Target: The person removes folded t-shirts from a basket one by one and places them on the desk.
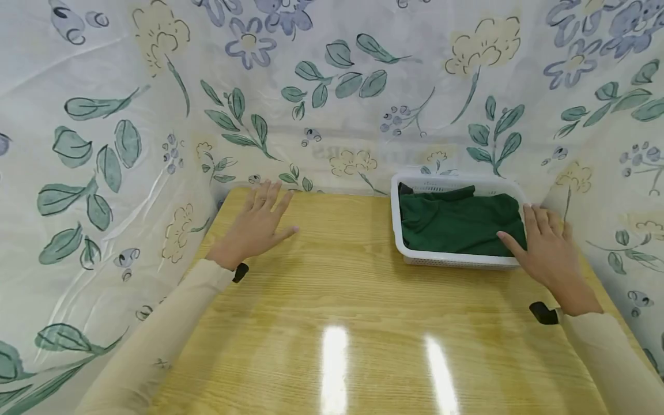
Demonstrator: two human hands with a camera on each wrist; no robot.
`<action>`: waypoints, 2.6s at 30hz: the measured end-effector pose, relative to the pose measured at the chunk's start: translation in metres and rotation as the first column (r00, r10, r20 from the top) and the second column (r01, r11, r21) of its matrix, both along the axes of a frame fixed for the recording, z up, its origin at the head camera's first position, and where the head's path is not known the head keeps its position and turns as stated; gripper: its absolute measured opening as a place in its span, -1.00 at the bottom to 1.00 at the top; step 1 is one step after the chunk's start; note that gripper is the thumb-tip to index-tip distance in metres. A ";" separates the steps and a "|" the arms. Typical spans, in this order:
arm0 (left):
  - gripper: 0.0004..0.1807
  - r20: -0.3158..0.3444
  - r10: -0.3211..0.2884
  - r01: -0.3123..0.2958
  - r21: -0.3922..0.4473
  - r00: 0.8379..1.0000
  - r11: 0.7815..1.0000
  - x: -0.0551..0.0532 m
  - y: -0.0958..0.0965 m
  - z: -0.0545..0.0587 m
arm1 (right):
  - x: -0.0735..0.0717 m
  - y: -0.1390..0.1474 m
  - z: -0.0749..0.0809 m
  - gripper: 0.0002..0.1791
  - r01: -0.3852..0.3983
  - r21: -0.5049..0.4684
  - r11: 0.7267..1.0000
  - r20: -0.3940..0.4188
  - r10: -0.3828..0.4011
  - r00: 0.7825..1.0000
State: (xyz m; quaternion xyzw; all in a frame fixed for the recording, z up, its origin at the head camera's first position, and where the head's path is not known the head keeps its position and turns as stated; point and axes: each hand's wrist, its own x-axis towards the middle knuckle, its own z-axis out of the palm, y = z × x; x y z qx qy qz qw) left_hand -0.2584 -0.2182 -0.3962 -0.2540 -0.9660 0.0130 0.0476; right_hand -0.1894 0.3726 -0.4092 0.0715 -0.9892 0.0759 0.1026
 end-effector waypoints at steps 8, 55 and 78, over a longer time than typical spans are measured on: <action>-0.39 -0.094 -0.082 0.086 0.044 0.992 0.995 -0.006 0.040 0.002 | -0.008 0.004 -0.003 -0.38 -0.001 -0.020 1.000 -0.051 0.000 0.999; -0.52 0.200 -0.409 0.416 0.005 0.890 0.909 -0.028 0.273 0.008 | -0.044 -0.003 -0.003 -0.57 0.166 0.002 0.986 0.341 -0.157 0.927; -0.80 0.188 -0.386 0.266 0.460 0.903 0.847 -0.026 0.270 0.004 | -0.046 -0.010 0.002 -0.64 0.133 0.048 0.990 0.437 -0.140 0.888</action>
